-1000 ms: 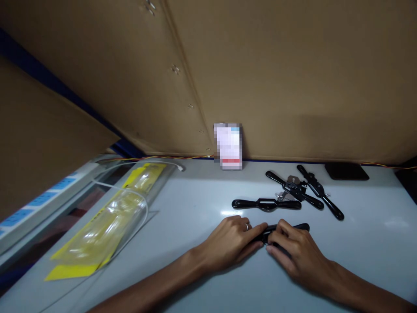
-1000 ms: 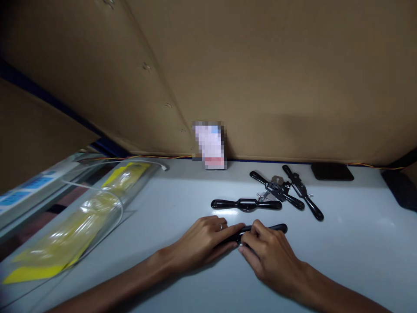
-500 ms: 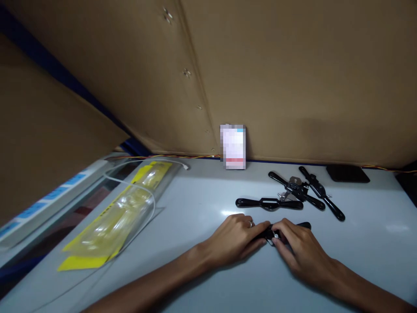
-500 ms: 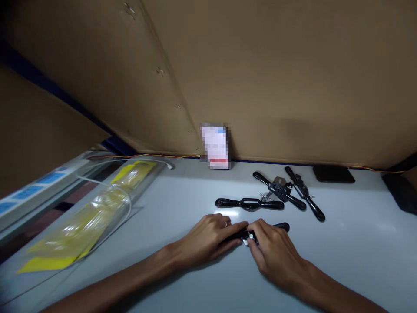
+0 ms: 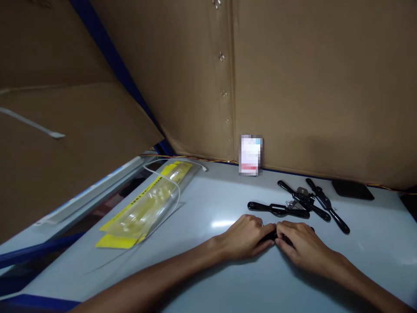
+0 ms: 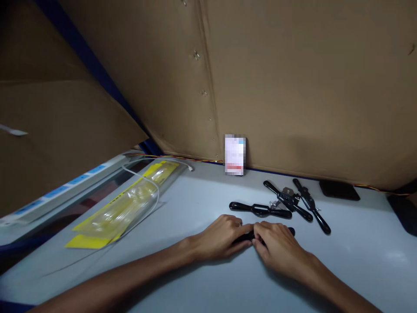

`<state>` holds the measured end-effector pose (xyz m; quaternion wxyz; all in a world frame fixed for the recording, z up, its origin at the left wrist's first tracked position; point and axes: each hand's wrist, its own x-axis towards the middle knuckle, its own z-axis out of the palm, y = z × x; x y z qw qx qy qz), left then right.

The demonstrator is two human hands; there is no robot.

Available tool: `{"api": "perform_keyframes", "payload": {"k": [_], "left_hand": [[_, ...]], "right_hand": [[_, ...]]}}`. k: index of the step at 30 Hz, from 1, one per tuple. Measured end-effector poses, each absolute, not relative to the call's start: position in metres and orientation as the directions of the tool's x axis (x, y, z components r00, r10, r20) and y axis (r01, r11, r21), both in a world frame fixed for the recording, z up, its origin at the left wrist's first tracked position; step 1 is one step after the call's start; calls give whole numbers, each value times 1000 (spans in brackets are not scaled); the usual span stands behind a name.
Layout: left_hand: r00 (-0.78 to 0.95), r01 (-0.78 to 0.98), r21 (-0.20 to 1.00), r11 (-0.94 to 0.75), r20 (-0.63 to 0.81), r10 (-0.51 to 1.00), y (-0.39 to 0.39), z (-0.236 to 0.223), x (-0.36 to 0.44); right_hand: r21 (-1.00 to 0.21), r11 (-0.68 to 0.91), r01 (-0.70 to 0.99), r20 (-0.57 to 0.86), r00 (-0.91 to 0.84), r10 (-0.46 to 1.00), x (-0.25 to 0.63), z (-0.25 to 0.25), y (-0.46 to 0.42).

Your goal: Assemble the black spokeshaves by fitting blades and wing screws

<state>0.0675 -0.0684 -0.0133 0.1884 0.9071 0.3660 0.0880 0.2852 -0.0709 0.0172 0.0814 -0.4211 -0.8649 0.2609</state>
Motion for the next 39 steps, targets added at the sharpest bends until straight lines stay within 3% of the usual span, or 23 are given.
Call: {"api": "perform_keyframes", "payload": {"k": [10, 20, 27, 33, 37, 39], "left_hand": [[700, 661, 391, -641, -12, 714, -69, -14, 67], [708, 636, 368, -678, 71, 702, -71, -21, 63], [706, 638, 345, -689, 96, 702, -72, -23, 61], [708, 631, 337, -699, 120, 696, -73, -23, 59], [705, 619, 360, -698, 137, 696, -72, -25, 58], [706, 614, 365, -700, 144, 694, -71, -25, 57]], "right_hand": [[-577, 436, 690, -5, -538, 843, 296, 7, -68], [-520, 512, 683, 254, -449, 857, 313, 8, -61], [-185, 774, 606, 195, -749, 633, 304, 12, -81], [134, 833, 538, 317, -819, 478, 291, -6, -89], [175, 854, 490, 350, -842, 411, 291, -5, -89], [121, 863, 491, 381, -825, 417, 293, 0, -87]]}}
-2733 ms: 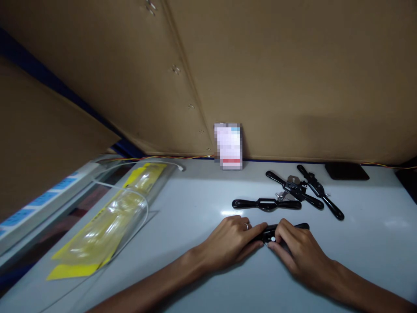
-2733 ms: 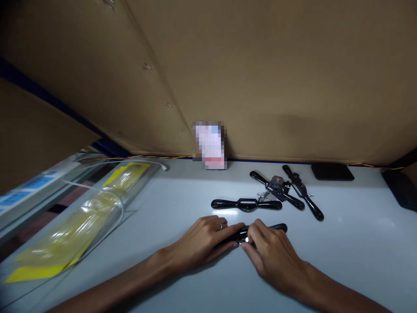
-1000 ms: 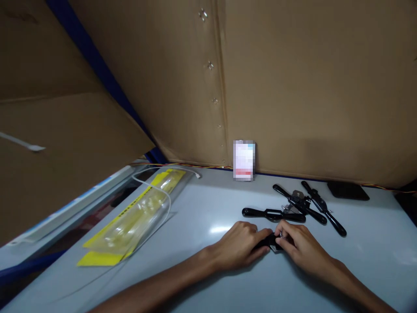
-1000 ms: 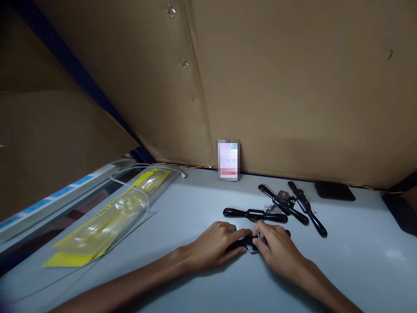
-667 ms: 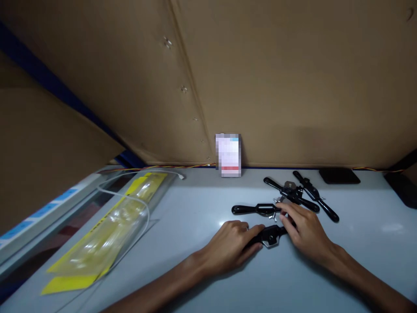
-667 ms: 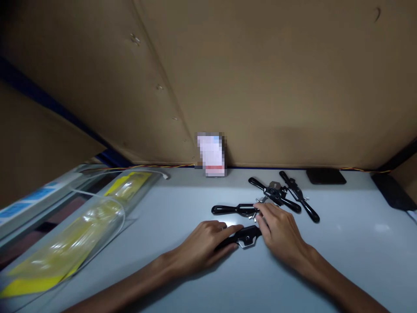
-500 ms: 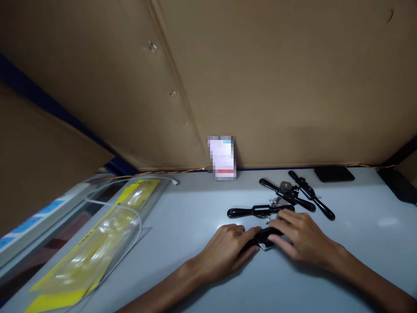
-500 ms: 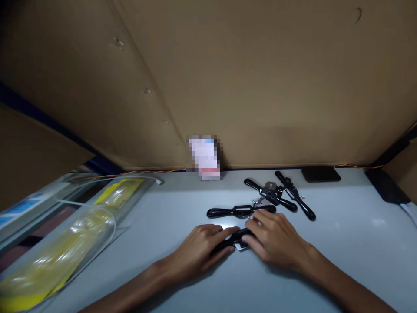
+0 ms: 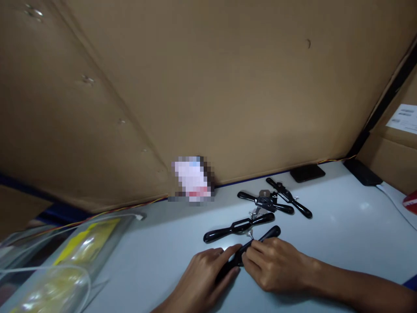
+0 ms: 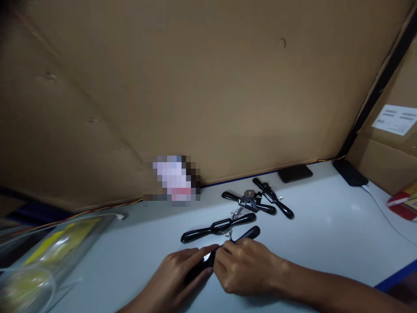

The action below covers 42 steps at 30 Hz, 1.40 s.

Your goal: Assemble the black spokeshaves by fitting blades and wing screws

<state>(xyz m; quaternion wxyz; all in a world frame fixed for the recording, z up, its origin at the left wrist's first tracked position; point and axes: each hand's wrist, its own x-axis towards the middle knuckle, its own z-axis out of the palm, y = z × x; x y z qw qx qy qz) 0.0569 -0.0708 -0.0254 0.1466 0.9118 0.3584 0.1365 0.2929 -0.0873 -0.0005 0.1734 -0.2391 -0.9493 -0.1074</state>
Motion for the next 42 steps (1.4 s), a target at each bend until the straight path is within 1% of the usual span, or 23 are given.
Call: {"api": "perform_keyframes", "payload": {"k": [2, 4, 5, 9, 12, 15, 17, 20, 23, 26, 29, 32, 35, 38, 42], "left_hand": [[709, 608, 362, -706, 153, 689, -70, -27, 56], [712, 603, 354, -715, 168, 682, -70, -29, 55], [712, 600, 350, -720, 177, 679, -70, -30, 54], [711, 591, 340, -732, 210, 671, -69, -35, 51], [712, 586, 336, -737, 222, 667, -67, -38, 50], [718, 582, 331, -743, 221, 660, -66, -39, 49], [719, 584, 326, -743, 217, 660, -66, -39, 50], [713, 595, 315, -739, 219, 667, -67, -37, 51], [705, 601, 308, -738, 230, 670, -70, -34, 52], [695, 608, 304, -734, 244, 676, -71, -31, 55], [677, 630, 298, -717, 242, 695, -69, -28, 56], [642, 673, 286, -682, 231, 731, -63, -26, 54], [599, 719, 268, -641, 230, 767, -57, -25, 50], [565, 752, 248, -611, 235, 791, -53, -25, 47], [537, 779, 217, -589, 255, 804, -48, -26, 44]], "right_hand": [[-68, 844, 532, 411, -756, 510, 296, 4, -83], [-279, 754, 595, 405, -639, 654, 301, 7, -74], [-354, 690, 632, 394, -568, 723, 304, 8, -68], [-488, 442, 753, 341, -301, 890, 316, 2, -42], [-534, 326, 780, 270, -208, 940, 322, -5, -29], [-530, 273, 803, 221, -180, 959, 329, -2, -22], [-490, 218, 844, 204, -132, 970, 339, 5, -17], [-376, 59, 925, 176, 9, 984, 363, 17, -8], [-257, -84, 963, 105, 114, 988, 385, 21, 1], [-181, -111, 977, 11, 115, 993, 395, 18, 7], [-141, -103, 985, -49, 97, 994, 397, 14, 10], [-123, -100, 987, -76, 91, 993, 397, 12, 12], [-132, -98, 986, -93, 86, 992, 397, 11, 13], [-168, -102, 981, -97, 86, 991, 396, 9, 13], [-251, -113, 961, -67, 100, 993, 392, 6, 13]]}}
